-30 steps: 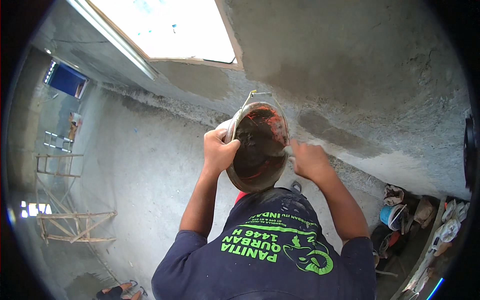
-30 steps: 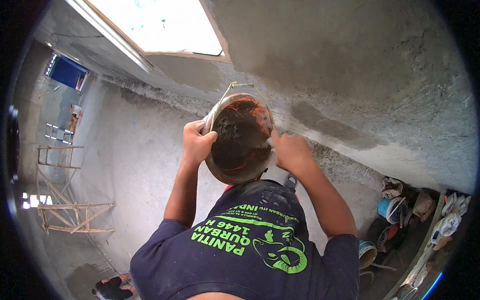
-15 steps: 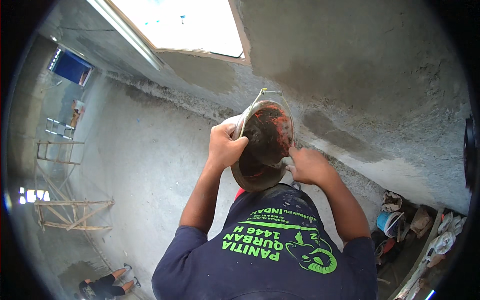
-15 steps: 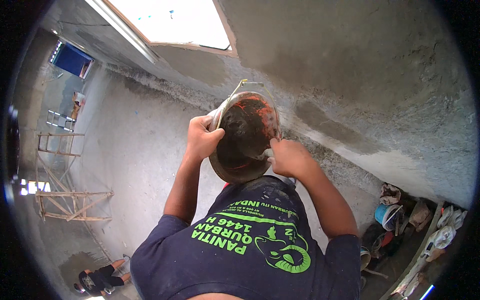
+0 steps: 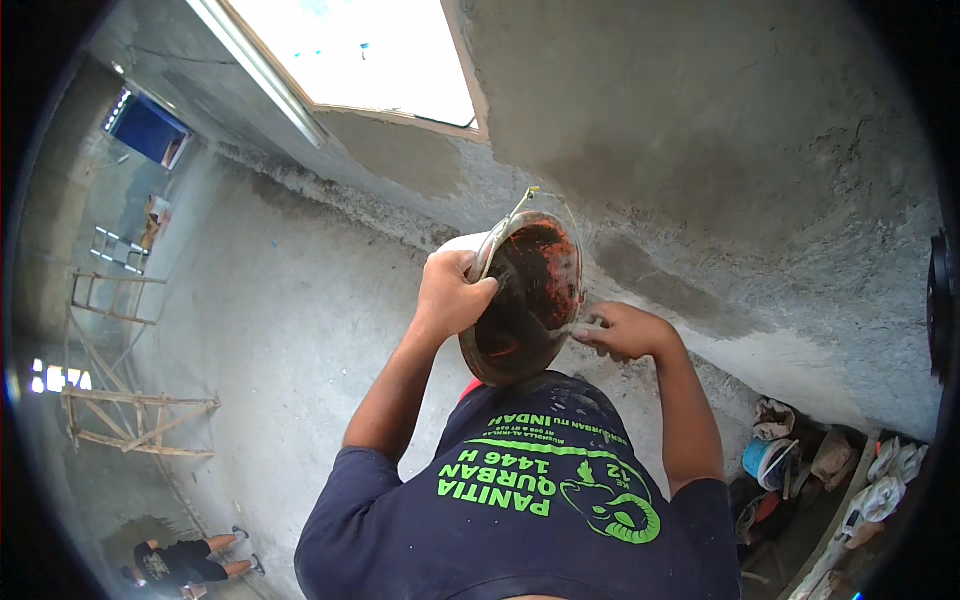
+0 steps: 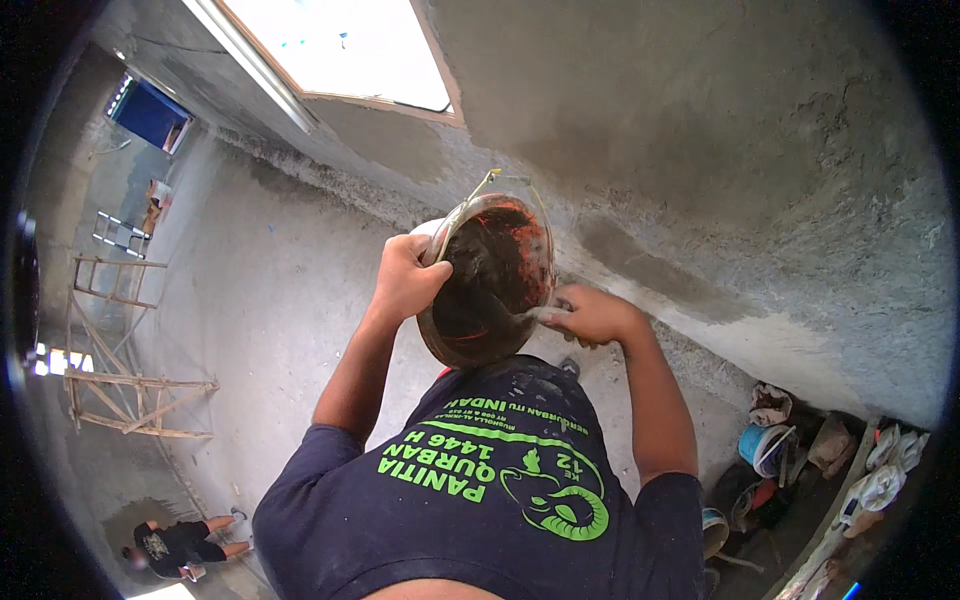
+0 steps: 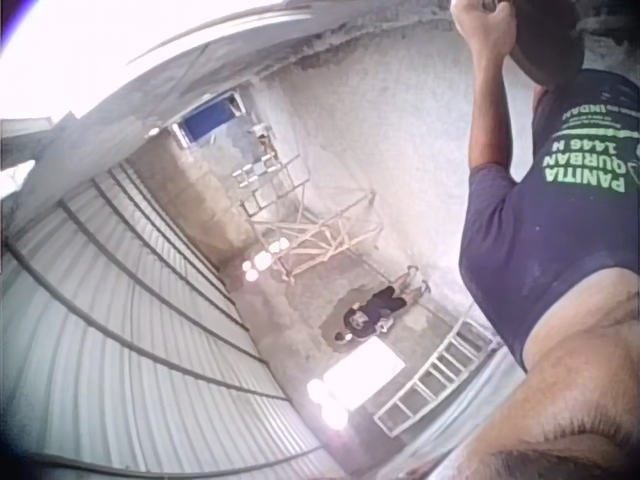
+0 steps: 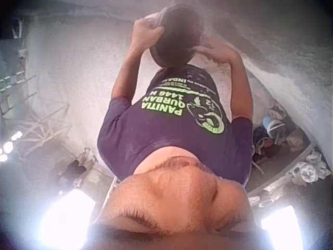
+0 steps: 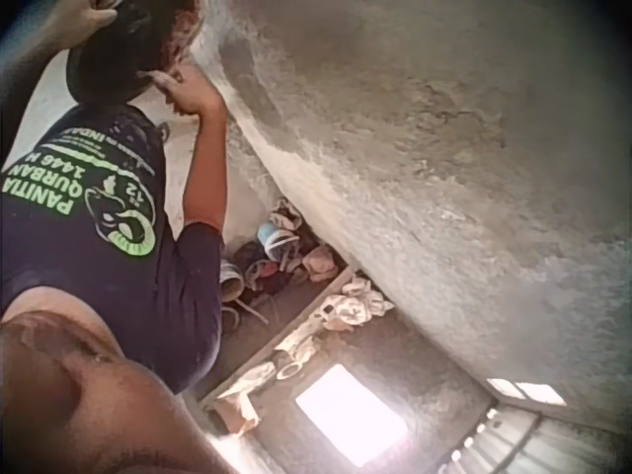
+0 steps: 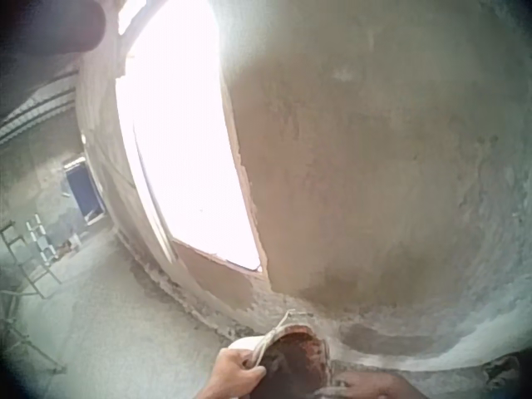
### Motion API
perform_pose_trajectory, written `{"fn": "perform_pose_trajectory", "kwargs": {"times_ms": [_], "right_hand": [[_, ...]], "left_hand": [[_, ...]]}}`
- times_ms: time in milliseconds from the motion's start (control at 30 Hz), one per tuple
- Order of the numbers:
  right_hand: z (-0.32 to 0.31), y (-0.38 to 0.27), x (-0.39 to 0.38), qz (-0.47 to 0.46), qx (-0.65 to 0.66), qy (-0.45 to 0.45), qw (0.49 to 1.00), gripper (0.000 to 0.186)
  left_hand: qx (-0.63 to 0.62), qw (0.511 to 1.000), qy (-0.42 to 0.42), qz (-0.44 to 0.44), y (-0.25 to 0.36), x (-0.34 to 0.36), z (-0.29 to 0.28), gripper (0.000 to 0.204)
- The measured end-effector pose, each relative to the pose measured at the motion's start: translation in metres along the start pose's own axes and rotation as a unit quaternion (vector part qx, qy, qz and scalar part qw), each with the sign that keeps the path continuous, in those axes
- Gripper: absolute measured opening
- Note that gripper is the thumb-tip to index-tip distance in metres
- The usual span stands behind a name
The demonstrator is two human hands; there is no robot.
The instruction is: The person plasters a wall by repeatedly scooping mortar from a handheld bucket with a trowel and spreading and smoothing it across the wall surface.
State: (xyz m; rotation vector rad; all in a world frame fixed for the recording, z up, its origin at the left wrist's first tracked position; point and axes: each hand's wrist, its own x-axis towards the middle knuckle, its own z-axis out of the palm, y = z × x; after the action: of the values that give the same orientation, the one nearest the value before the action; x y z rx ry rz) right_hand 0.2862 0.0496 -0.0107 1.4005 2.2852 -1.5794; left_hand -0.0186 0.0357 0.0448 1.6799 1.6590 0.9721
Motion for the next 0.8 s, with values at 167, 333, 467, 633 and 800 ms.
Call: {"fn": "perform_pose_trajectory", "kwargs": {"times_ms": [167,333,467,633,800], "right_hand": [[-0.003,0.044,-0.024,0.088,0.380,-0.097,0.916,0.037],[0.006,0.096,-0.042,0.033,0.481,-0.090,0.871,0.034],[0.017,0.129,-0.061,0.008,0.563,-0.090,0.822,0.032],[0.027,0.146,-0.095,-0.030,0.615,-0.035,0.787,0.034],[0.002,0.135,-0.140,-0.181,0.641,0.032,0.745,0.043]], "left_hand": [[0.010,1.000,0.008,-0.015,-0.002,-0.012,0.006,0.024],[-0.023,0.998,0.040,-0.035,-0.004,-0.029,0.023,0.026],[-0.023,0.997,0.040,-0.067,0.003,-0.043,0.043,0.023],[-0.026,0.997,0.030,-0.070,0.010,-0.052,0.061,0.012],[-0.074,0.990,0.031,-0.119,0.004,-0.052,0.065,0.011]]}}
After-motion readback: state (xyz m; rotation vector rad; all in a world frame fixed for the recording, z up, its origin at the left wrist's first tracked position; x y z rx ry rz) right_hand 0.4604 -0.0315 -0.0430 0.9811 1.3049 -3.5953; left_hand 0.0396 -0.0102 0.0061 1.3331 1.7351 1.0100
